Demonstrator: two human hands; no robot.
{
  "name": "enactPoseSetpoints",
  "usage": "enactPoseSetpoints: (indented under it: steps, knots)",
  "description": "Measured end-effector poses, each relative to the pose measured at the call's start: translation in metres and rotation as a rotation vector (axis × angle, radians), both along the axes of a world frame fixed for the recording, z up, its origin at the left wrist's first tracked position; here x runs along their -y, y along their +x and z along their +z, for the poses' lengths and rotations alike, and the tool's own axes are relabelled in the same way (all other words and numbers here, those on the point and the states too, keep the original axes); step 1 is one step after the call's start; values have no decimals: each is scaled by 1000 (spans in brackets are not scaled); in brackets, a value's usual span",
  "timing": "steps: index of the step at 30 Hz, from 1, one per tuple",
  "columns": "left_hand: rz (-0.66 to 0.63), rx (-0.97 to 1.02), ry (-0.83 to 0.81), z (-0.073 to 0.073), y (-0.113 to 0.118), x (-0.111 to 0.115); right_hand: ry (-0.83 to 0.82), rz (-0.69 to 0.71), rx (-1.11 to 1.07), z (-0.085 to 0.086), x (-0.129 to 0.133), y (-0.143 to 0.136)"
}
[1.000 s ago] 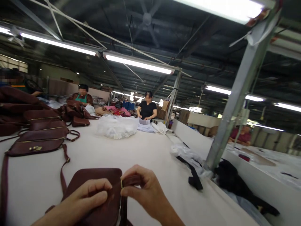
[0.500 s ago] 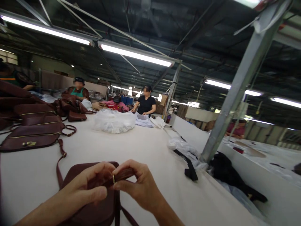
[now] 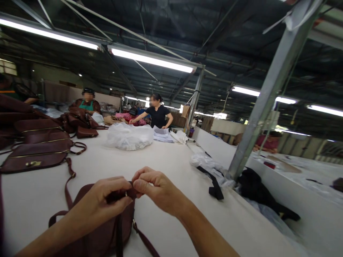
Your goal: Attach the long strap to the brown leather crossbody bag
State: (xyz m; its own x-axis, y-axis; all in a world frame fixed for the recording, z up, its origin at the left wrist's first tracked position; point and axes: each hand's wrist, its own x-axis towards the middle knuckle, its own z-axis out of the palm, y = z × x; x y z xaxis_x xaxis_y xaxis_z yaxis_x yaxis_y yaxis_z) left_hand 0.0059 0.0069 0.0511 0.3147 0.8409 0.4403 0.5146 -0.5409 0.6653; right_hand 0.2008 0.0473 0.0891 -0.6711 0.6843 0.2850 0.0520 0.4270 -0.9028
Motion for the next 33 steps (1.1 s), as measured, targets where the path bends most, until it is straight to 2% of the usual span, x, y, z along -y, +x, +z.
enactPoseSetpoints:
  steps: [3,6,8,9,12,14,15,18,20,25,27,29,31,33]
  knots:
    - [-67,163,-218,-7,-8,-4,-305,-41,-466,-3,-8,0]
    - [-124,324,-371,-17,-14,-8,-403,-158,-745,0,-18,6]
    - [-109,346,-379,-22,-15,-11,-428,-154,-705,2,-22,13]
    - [-96,333,-364,-23,-16,-11,-434,-111,-605,3,-23,16]
    - [-66,283,-313,-24,-18,-12,-391,78,-61,5,-19,25]
    - [-76,269,-312,-26,-21,-12,-321,107,139,5,-15,25]
    - [-89,270,-321,-28,-22,-12,-307,81,112,4,-13,23]
    - [-118,302,-359,-38,-25,-14,-336,-19,-225,1,-14,13]
    - [-114,344,-381,-48,-26,-14,-361,-47,-373,1,-20,7]
    - [-121,462,-462,-74,-29,-9,-346,-196,-687,15,-46,13]
    - [-73,577,-530,-82,-31,-7,-345,-229,-636,17,-55,19]
    - [8,749,-597,-87,-34,-6,-383,-272,-504,8,-58,22]
    - [69,926,-639,-90,-37,-8,-449,-377,-397,-13,-54,19]
    - [81,1055,-647,-92,-39,-10,-493,-459,-270,-44,-42,9]
